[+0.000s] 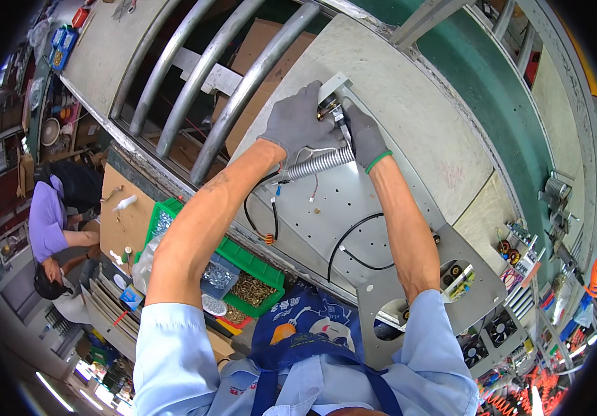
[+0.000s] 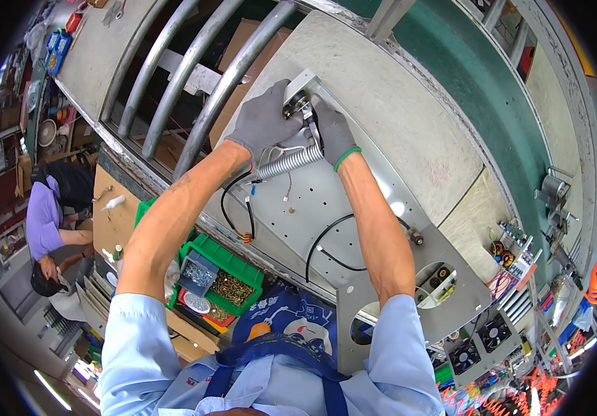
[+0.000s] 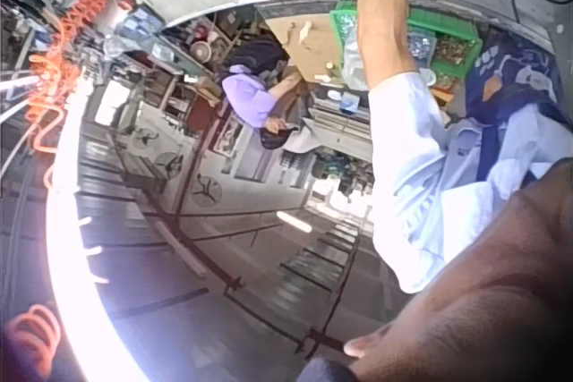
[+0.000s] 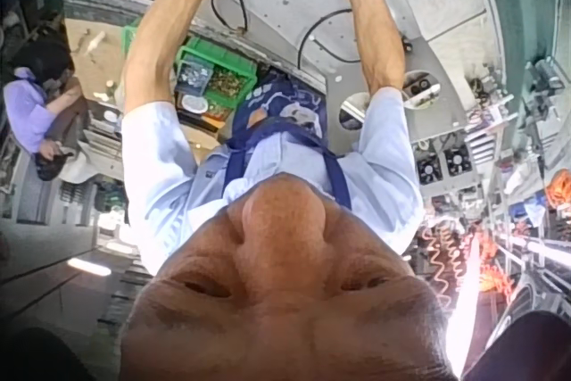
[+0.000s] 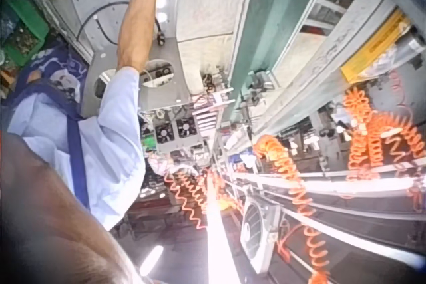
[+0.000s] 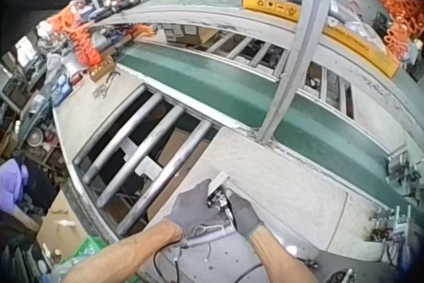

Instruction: Assembling electrical wires and springs onto a metal bracket as part of a solar component.

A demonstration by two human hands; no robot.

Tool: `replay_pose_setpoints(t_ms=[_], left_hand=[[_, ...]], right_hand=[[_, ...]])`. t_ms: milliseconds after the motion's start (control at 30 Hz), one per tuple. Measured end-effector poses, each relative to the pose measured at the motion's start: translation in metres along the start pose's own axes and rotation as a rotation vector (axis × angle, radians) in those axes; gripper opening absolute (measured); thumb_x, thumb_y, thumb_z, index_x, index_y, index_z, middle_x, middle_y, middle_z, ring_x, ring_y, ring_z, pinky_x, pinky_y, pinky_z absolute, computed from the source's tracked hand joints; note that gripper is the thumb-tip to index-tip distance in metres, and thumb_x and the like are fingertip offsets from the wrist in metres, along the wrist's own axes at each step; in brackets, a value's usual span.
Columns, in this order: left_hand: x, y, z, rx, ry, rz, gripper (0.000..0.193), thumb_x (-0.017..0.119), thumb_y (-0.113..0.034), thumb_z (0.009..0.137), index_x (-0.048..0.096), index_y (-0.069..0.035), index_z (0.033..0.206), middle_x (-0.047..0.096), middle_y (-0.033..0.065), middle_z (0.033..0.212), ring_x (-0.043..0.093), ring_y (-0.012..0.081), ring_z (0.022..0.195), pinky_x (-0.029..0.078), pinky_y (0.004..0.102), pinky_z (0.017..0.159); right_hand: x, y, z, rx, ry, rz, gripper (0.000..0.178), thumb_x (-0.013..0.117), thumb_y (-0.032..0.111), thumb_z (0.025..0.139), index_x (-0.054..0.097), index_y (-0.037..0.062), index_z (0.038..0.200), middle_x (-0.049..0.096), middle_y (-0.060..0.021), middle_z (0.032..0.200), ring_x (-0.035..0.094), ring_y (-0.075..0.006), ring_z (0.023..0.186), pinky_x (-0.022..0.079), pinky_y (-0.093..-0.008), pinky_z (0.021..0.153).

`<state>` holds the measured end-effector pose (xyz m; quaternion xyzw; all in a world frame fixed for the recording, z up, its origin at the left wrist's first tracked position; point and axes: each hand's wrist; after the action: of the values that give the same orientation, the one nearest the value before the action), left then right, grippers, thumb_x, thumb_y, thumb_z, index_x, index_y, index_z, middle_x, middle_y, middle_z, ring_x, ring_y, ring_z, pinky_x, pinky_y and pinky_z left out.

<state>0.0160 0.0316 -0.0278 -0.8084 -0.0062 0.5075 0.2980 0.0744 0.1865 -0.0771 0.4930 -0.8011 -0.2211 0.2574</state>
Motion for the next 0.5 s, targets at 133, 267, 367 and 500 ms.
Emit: replay_pose_setpoints(t_ms=[133, 267, 367, 500], left_hand=[[0.007, 0.006, -0.001, 0.057, -0.056, 0.007, 0.070, 0.066, -0.038, 0.078, 0.044, -0.002, 0.133, 0.065, 0.0241, 0.106, 0.068, 0.0406, 0.092, 0.055, 0.0472, 0.082], [0.004, 0.004, 0.000, 0.053, -0.032, 0.007, 0.073, 0.067, -0.037, 0.077, 0.043, -0.001, 0.136, 0.065, 0.0248, 0.108, 0.068, 0.0405, 0.095, 0.054, 0.0466, 0.083], [0.002, 0.005, -0.002, 0.049, -0.022, -0.002, 0.076, 0.067, -0.036, 0.076, 0.042, -0.001, 0.138, 0.065, 0.0253, 0.109, 0.068, 0.0405, 0.096, 0.054, 0.0463, 0.085], [0.002, 0.008, -0.002, 0.075, -0.027, -0.026, 0.075, 0.065, -0.033, 0.076, 0.042, 0.000, 0.140, 0.065, 0.0255, 0.110, 0.067, 0.0406, 0.096, 0.054, 0.0467, 0.086]], right_hand=[[0.004, 0.010, -0.010, 0.019, -0.010, -0.124, 0.040, 0.059, 0.043, 0.097, 0.067, 0.0068, 0.081, 0.061, -0.0064, 0.066, 0.056, -0.0143, 0.049, 0.043, -0.0302, 0.042], [-0.004, 0.002, 0.000, -0.015, 0.110, -0.028, 0.036, 0.059, 0.039, 0.098, 0.068, 0.0064, 0.085, 0.062, -0.0059, 0.067, 0.057, -0.0138, 0.050, 0.044, -0.0299, 0.042], [-0.004, -0.002, 0.003, -0.015, 0.127, 0.020, 0.036, 0.057, 0.038, 0.098, 0.068, 0.0057, 0.089, 0.062, -0.0059, 0.067, 0.057, -0.0145, 0.050, 0.044, -0.0298, 0.042], [0.000, 0.000, 0.003, 0.003, 0.112, 0.052, 0.034, 0.056, 0.036, 0.099, 0.068, 0.0054, 0.091, 0.062, -0.0061, 0.068, 0.057, -0.0157, 0.050, 0.044, -0.0299, 0.041]])
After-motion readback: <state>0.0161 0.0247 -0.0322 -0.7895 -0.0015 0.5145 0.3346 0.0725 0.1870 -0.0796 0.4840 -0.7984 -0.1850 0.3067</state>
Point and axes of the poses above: each hand's wrist, its own z-axis towards the middle knuckle, its own x-axis out of the palm, y = z × x
